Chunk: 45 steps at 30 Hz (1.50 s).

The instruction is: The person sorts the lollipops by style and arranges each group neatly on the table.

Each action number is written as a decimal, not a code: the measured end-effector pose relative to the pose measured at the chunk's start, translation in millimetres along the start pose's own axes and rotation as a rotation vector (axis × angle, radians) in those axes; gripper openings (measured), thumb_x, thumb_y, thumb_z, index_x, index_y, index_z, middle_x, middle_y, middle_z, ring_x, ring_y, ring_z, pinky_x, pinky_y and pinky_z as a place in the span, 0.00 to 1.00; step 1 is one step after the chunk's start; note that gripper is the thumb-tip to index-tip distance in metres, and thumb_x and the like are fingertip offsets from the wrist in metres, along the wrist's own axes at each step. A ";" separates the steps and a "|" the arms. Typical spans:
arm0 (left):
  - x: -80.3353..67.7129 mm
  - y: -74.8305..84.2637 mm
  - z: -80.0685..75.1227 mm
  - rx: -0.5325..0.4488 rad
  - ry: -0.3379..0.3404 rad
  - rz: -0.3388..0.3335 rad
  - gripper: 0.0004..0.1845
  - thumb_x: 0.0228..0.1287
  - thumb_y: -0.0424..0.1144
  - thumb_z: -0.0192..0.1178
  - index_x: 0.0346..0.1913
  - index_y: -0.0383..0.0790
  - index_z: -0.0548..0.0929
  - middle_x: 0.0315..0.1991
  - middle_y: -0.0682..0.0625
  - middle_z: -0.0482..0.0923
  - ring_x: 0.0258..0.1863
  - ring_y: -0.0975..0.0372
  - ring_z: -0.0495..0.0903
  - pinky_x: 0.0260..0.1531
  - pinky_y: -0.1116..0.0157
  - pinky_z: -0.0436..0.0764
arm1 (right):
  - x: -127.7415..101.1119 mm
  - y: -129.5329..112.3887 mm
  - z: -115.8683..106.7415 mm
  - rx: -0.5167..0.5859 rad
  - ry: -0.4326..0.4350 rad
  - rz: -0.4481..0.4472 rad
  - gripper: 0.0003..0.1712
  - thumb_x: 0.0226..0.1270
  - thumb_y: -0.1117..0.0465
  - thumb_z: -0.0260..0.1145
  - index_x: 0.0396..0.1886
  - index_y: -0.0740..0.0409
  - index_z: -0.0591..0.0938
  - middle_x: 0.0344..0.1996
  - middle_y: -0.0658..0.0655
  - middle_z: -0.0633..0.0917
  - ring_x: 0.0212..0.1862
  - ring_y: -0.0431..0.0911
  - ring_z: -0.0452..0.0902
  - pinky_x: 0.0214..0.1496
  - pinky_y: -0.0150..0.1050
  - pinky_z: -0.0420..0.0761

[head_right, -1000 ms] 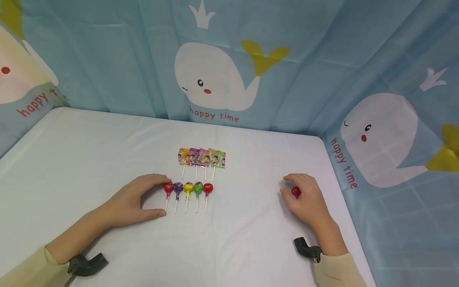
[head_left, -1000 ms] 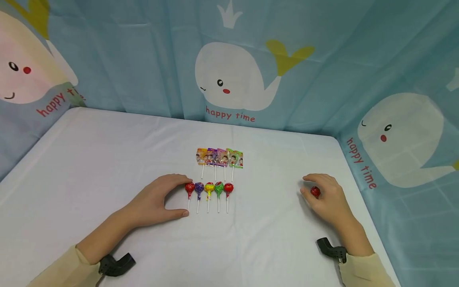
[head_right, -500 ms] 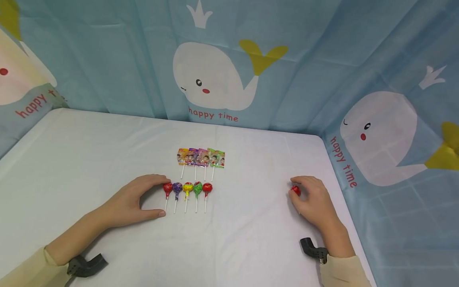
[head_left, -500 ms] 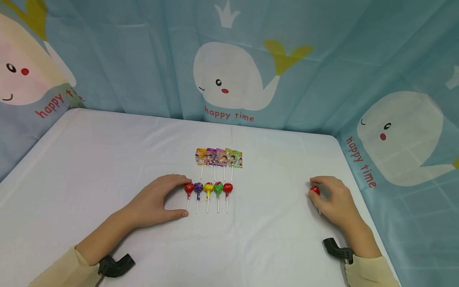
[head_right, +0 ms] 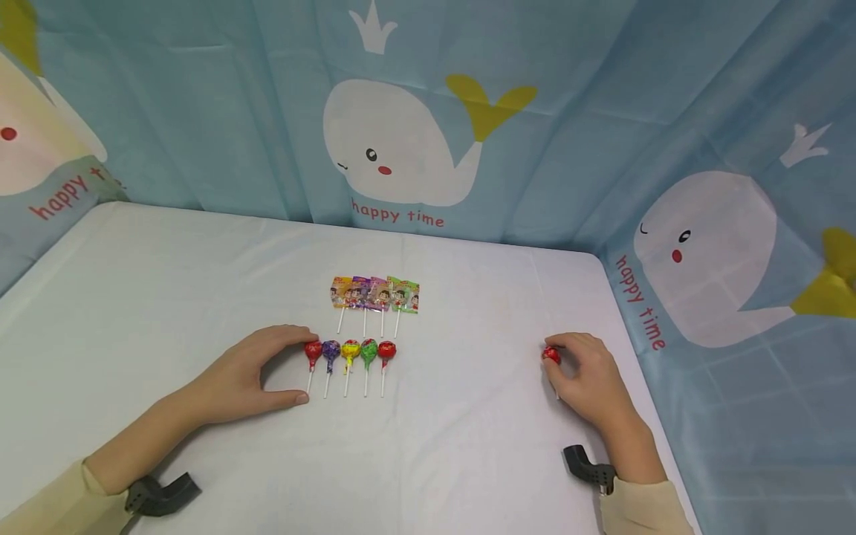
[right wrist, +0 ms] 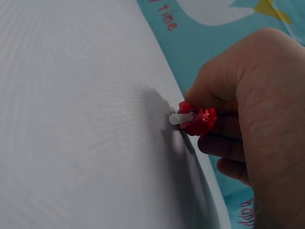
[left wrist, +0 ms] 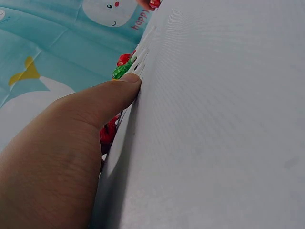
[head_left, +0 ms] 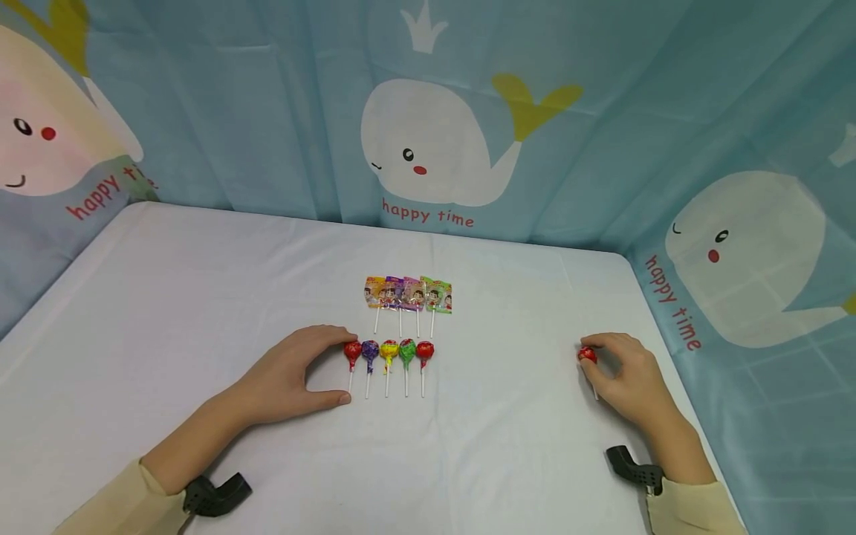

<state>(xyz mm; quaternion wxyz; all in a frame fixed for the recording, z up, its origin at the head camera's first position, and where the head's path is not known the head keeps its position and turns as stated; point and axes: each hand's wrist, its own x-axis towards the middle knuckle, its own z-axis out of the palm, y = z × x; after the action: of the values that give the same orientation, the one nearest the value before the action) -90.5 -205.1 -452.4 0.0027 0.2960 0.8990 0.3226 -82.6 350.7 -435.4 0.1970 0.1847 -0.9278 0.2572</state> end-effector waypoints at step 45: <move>0.5 0.2 -0.3 -0.004 -0.002 -0.009 0.46 0.54 0.57 0.85 0.76 0.51 0.79 0.72 0.56 0.77 0.75 0.54 0.73 0.74 0.43 0.72 | 18.0 -11.9 7.8 0.129 0.055 -0.003 0.16 0.58 0.76 0.79 0.46 0.61 0.91 0.42 0.55 0.91 0.49 0.45 0.85 0.60 0.21 0.74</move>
<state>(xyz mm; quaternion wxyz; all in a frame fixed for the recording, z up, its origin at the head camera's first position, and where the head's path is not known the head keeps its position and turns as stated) -90.9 -204.9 -452.0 0.0056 0.2923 0.8997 0.3240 -94.8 332.6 -428.4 0.2107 0.1913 -0.9032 0.3214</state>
